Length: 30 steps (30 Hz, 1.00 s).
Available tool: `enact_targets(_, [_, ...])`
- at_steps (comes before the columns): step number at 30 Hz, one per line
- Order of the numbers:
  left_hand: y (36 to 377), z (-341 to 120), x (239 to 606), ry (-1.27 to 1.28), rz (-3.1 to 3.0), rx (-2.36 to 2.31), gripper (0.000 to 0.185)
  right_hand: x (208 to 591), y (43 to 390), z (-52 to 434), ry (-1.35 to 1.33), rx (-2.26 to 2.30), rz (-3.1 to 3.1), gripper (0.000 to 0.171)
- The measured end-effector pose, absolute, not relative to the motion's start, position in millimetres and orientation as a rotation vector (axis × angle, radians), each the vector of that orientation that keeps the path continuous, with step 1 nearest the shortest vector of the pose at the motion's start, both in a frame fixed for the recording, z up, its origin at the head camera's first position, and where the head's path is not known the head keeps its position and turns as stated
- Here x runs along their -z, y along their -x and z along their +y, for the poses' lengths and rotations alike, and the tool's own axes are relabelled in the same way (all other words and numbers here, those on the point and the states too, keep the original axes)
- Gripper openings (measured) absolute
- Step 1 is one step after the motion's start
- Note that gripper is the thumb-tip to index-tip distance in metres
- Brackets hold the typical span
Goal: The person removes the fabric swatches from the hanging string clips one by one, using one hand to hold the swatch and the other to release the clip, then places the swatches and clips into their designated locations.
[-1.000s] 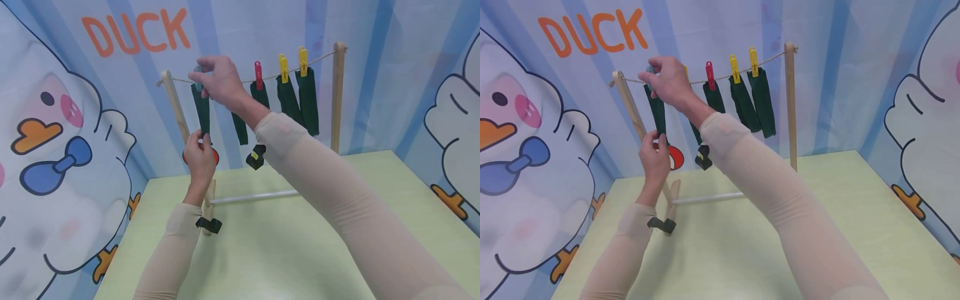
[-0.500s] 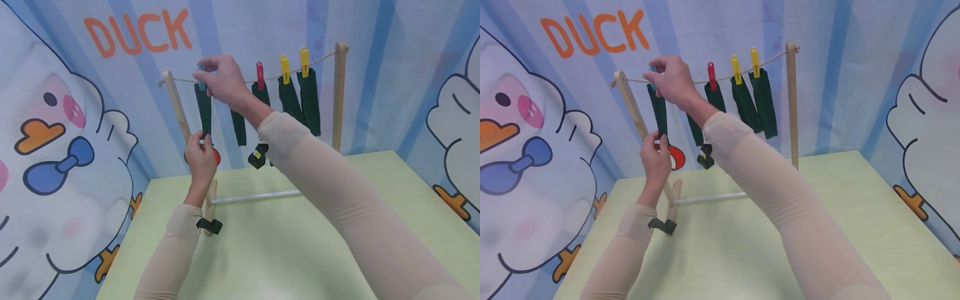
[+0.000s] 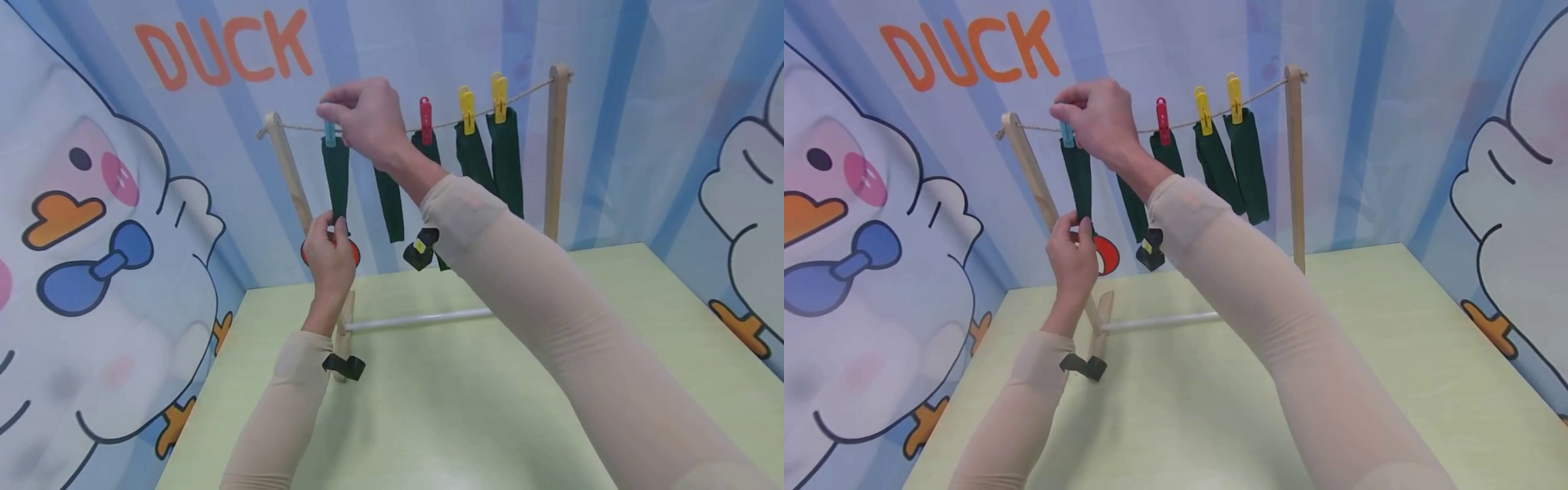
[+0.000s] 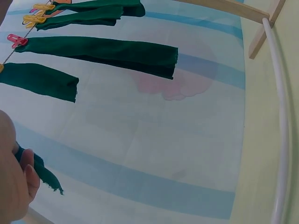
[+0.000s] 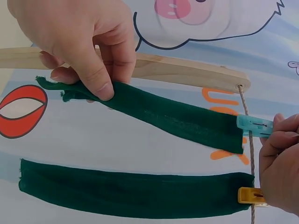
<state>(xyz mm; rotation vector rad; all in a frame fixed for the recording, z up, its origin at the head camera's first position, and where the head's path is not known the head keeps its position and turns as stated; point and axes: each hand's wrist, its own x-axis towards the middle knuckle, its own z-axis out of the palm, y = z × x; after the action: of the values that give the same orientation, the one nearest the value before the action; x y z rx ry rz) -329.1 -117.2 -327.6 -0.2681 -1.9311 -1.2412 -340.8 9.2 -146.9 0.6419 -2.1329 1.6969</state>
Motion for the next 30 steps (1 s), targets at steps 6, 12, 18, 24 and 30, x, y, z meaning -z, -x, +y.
enact_targets(6, [328.6, -116.8, 328.5, 0.268, -1.926, 1.237, 0.020, 142.8, 339.6, 9.3, -0.635, -1.710, -2.117, 0.022])
enact_targets(12, [327.3, -116.0, 329.7, 0.264, -1.937, 1.226, 0.019, 139.3, 339.6, 11.3, -0.618, -1.695, -2.096, 0.022])
enact_targets(18, [325.9, -116.0, 332.4, 0.282, -1.954, 1.223, 0.018, 136.8, 341.1, 13.2, -0.592, -1.732, -2.050, 0.023])
enact_targets(24, [324.6, -117.0, 332.6, 0.278, -1.952, 1.219, 0.018, 134.3, 339.4, 13.3, -0.579, -1.748, -2.031, 0.024])
enact_targets(30, [319.9, -117.9, 332.3, 0.263, -1.974, 1.251, 0.018, 133.7, 334.2, 16.8, -0.575, -1.771, -2.026, 0.023])
